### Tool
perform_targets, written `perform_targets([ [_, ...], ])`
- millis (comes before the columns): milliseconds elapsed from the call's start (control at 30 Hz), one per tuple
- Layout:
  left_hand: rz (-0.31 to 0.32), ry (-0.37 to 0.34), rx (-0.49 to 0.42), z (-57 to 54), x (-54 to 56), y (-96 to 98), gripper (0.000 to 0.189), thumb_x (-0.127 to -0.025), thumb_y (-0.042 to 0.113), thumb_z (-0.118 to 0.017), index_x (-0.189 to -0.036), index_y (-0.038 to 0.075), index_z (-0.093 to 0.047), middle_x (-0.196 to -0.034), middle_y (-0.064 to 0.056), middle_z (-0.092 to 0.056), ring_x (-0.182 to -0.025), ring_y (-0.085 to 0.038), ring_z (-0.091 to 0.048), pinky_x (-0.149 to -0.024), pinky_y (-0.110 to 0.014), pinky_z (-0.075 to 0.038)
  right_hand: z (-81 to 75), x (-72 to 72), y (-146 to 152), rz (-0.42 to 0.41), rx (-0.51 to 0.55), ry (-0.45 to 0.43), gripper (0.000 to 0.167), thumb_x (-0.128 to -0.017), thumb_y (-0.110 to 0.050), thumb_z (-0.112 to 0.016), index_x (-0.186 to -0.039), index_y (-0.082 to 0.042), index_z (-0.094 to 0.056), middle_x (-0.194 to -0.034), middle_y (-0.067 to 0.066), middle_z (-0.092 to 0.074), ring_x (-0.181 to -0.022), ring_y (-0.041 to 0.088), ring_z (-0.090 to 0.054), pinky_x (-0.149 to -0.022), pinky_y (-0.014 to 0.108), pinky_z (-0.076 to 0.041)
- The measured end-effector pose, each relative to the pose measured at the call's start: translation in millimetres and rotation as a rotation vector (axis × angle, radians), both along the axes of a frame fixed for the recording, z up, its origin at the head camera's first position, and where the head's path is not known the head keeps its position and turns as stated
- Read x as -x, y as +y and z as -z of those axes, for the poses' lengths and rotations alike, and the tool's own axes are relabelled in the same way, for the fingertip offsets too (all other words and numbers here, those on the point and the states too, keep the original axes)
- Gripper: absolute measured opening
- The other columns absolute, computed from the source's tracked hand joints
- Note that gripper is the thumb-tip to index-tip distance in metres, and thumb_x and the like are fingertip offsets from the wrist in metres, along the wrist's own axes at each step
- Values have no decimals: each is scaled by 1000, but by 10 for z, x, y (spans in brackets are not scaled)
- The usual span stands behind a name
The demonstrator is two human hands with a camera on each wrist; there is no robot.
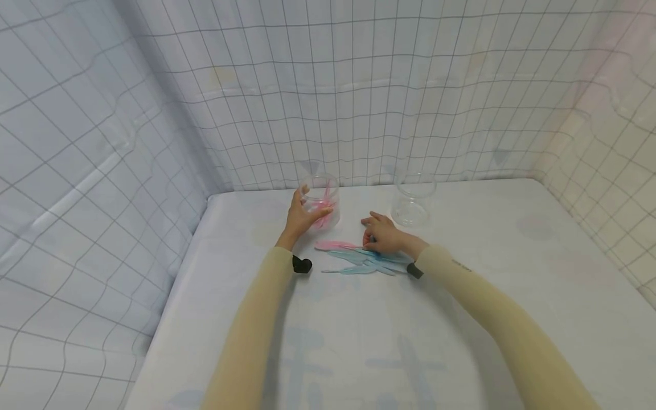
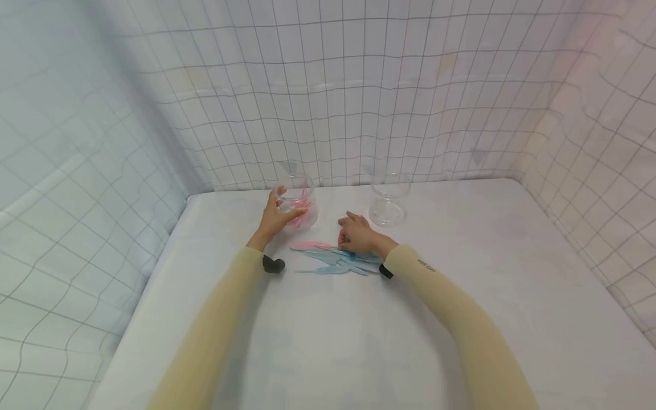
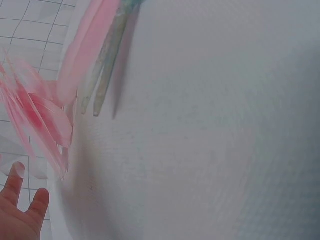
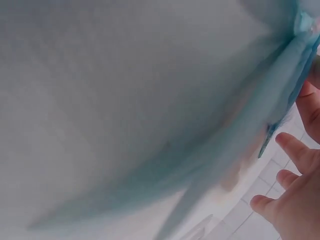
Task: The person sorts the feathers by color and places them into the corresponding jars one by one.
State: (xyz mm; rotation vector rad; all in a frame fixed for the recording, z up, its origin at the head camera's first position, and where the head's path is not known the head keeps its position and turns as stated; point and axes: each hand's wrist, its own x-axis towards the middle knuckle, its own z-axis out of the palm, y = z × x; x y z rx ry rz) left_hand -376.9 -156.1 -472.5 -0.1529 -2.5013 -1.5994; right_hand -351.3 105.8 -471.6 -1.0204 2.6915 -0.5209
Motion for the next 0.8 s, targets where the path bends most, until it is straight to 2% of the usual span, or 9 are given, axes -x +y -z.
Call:
perform_targets([
  [167,-4,-3,-3,33,16,-16,99,-71,41,-83,-147,17,-24,-148,-1,-32,-132,-29,-31,-101,-47,-34,-15,-67,-21,-55,-47,85,9,-92,-20,-63,-85,-13,-63,-144,24,-34,-139,44,-6,-106,62,-5],
  [400,4,-24,-18,54,6,-17,100,-71,42,-83,-147,17,-24,-148,-1,-31,-132,-29,-30,-101,-48,-34,-46,-111,-32,-97,-134,236,8,-94,-17,-59,-90,-10,-60,-144,24,-33,-139,42,-9,-106,62,-7],
  [567,8,-9,-19,45,6,-15,101,-71,41,-83,-147,14,-23,-148,-2,-32,-132,-30,-30,-101,-49,-34,-145,-114,-40,-118,-186,383,8,-94,-16,-58,-90,-8,-57,-143,24,-34,-138,42,-12,-107,61,-8],
  [800,13,3,-14,32,11,-18,98,-72,37,-83,-147,15,-24,-147,-2,-32,-132,-30,-31,-101,-48,-34,-347,-78,8,-115,-220,484,10,-93,-17,-61,-89,-8,-57,-144,24,-34,-139,41,-12,-107,60,-8],
])
